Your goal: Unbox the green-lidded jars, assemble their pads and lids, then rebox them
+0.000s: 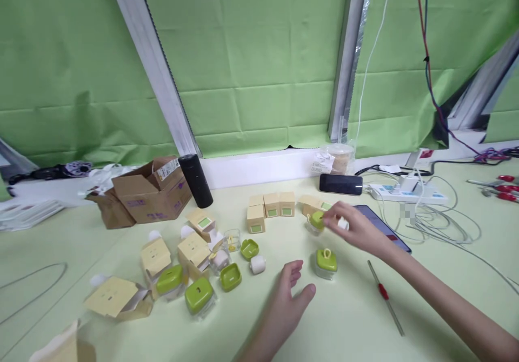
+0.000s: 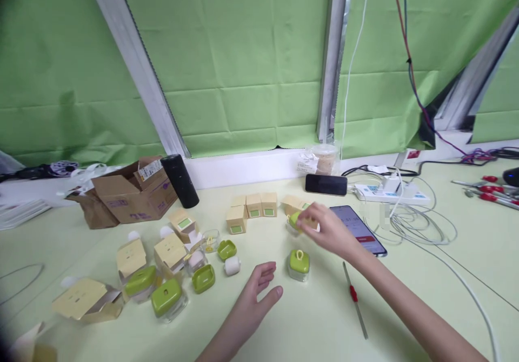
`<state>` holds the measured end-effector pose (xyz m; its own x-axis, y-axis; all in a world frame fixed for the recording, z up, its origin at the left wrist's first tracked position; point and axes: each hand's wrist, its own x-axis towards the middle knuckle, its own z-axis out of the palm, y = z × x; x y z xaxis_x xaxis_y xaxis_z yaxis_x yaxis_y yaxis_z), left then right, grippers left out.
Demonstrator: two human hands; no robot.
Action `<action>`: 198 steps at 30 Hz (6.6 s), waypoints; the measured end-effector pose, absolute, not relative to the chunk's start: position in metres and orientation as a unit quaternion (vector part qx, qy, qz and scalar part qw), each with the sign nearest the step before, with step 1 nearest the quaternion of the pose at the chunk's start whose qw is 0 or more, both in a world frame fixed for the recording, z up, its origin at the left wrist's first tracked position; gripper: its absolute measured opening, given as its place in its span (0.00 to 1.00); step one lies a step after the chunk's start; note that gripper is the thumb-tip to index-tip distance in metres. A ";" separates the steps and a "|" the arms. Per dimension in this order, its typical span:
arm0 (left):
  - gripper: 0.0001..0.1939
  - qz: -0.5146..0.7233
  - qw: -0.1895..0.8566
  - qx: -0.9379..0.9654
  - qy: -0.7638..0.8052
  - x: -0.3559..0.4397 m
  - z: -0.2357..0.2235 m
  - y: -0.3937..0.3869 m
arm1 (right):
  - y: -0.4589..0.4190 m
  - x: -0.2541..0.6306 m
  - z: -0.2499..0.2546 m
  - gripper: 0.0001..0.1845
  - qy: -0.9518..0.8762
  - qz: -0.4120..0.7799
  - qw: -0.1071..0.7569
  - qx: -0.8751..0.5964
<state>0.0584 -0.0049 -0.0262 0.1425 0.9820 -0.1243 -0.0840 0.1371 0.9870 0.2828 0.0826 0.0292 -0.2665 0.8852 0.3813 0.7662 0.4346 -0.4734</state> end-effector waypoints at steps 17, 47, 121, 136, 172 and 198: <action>0.25 0.399 0.464 0.585 0.532 0.056 -0.016 -0.007 | 0.019 0.236 0.015 0.08 -0.810 0.231 0.372 -0.390; 0.16 0.554 0.610 0.445 0.349 0.060 0.011 -0.006 | 0.003 0.226 0.019 0.23 -0.623 0.509 0.453 -0.385; 0.13 0.361 0.340 0.691 0.525 0.041 0.008 0.002 | 0.017 0.236 0.007 0.17 -0.626 0.427 0.522 -0.392; 0.12 0.518 0.609 0.445 0.403 0.063 0.013 -0.007 | -0.003 0.217 0.007 0.19 -0.624 0.481 0.477 -0.390; 0.13 0.515 0.611 0.417 0.432 0.062 0.010 -0.007 | -0.008 0.211 -0.006 0.08 -0.606 0.464 0.516 -0.387; 0.12 0.372 0.773 0.381 0.345 0.050 0.023 -0.007 | 0.003 0.240 0.018 0.02 -0.817 0.269 0.410 -0.303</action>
